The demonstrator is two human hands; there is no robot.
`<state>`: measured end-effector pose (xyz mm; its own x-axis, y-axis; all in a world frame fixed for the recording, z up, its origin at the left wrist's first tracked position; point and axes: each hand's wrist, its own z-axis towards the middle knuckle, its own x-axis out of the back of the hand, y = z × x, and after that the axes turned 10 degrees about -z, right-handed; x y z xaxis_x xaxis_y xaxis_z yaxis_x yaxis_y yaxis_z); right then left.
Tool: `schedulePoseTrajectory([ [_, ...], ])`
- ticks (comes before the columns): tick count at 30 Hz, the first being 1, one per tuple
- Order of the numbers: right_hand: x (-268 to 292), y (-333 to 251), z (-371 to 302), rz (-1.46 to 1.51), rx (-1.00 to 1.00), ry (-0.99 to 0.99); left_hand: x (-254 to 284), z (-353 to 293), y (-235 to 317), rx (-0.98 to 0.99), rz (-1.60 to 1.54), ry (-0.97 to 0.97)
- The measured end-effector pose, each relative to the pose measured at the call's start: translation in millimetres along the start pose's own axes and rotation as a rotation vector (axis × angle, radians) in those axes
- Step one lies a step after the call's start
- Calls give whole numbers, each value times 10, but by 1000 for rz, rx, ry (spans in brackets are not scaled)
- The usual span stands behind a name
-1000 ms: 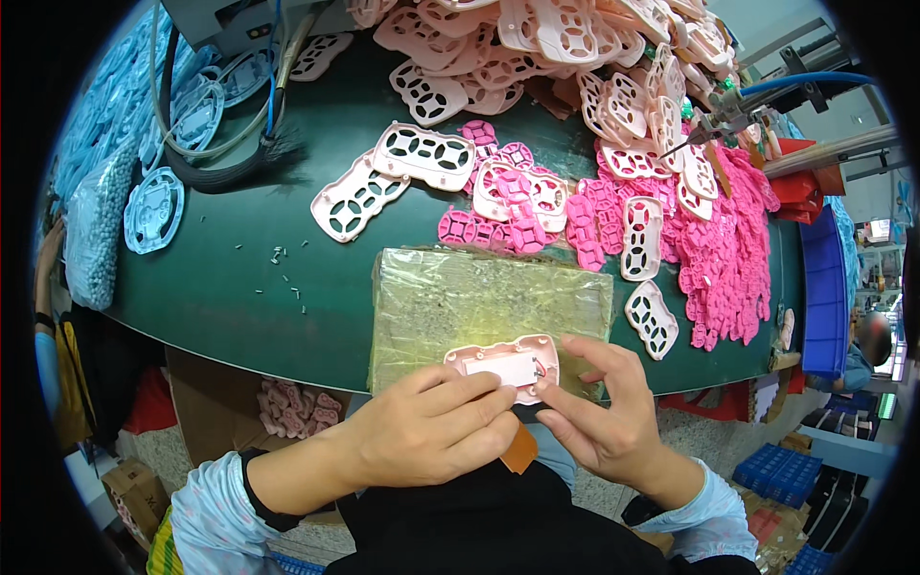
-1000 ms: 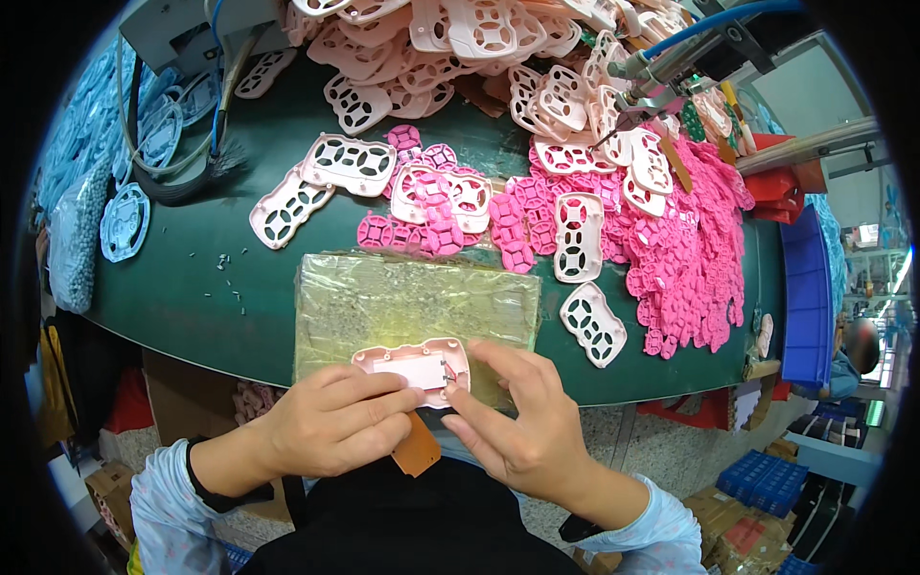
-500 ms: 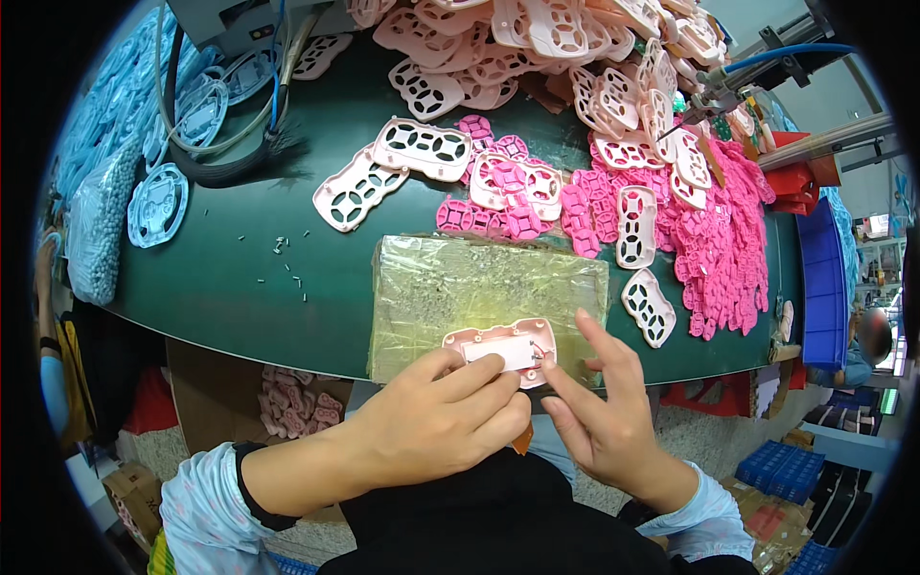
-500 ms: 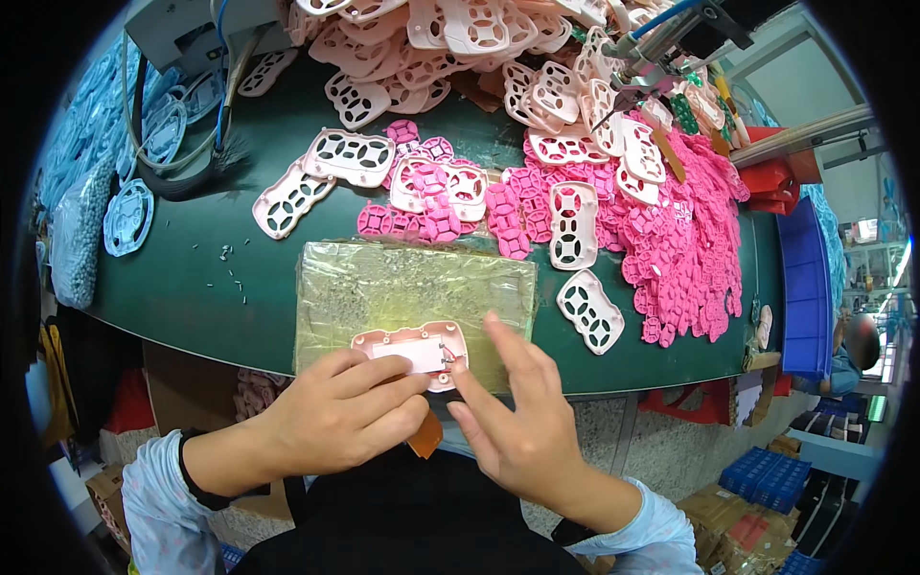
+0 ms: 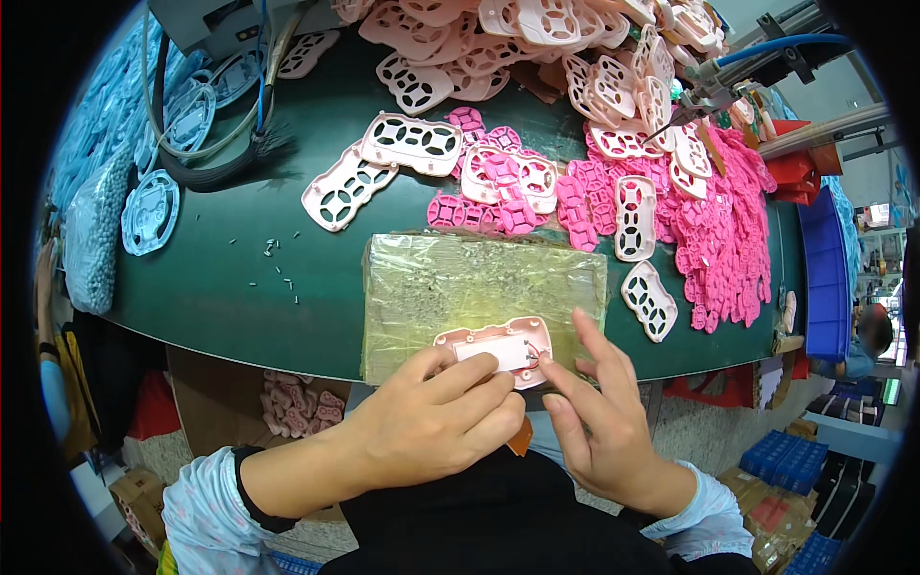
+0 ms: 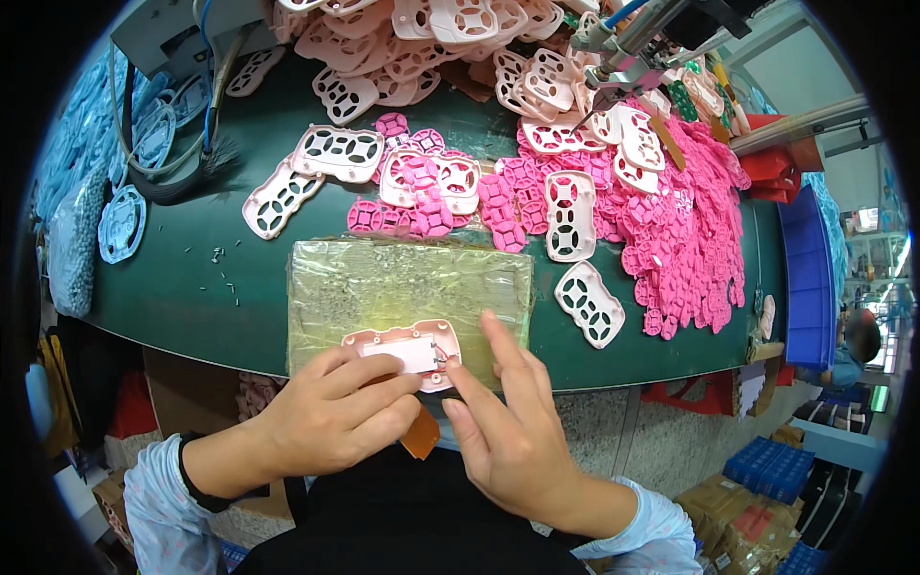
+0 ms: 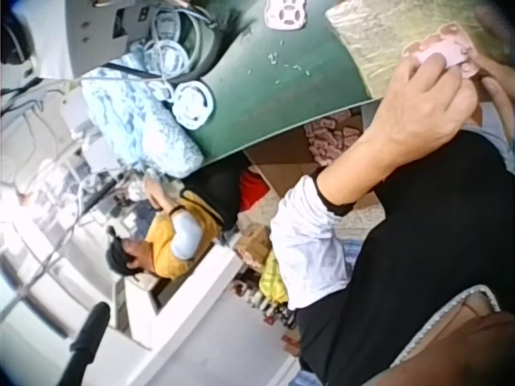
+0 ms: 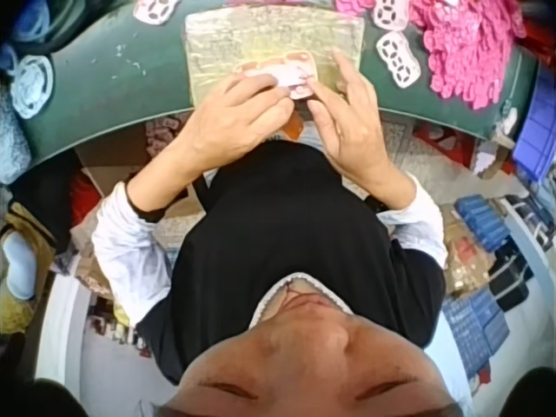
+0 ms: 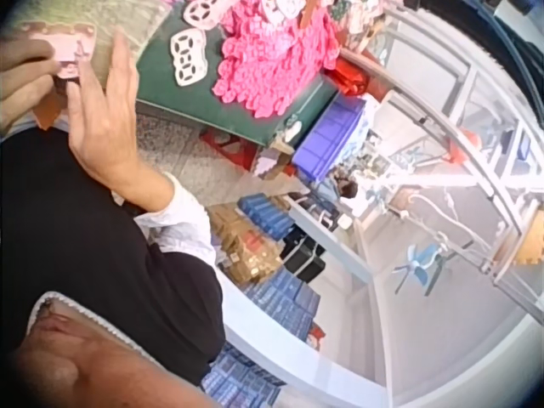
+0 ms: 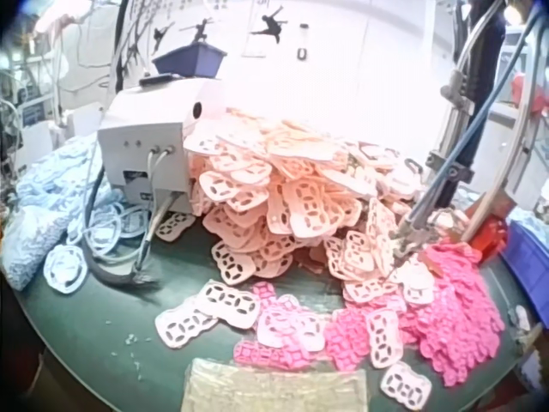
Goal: Assembling electronic circuit boards into pink plastic toy housings and using a pneumatic screwdriver to secure them.
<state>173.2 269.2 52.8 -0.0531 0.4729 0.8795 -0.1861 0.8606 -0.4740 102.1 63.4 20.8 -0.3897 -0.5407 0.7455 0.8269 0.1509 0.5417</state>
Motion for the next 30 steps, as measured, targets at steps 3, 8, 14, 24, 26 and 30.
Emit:
schedulePoseTrajectory([
  [3,65,-79,-22,165,-121,-130,-8,-11,-1,1,7,10],
  [8,82,-49,-31,318,-141,-167,-19,-4,5,16,0,24],
  [14,8,-69,-2,57,-68,-145,-22,17,13,13,-6,24],
  [24,134,37,138,-16,368,4,16,-1,-51,144,-310,107],
  [26,148,-22,198,107,397,-7,22,-3,-52,174,-363,113],
  [30,68,33,196,109,479,28,38,41,-51,186,-333,82],
])
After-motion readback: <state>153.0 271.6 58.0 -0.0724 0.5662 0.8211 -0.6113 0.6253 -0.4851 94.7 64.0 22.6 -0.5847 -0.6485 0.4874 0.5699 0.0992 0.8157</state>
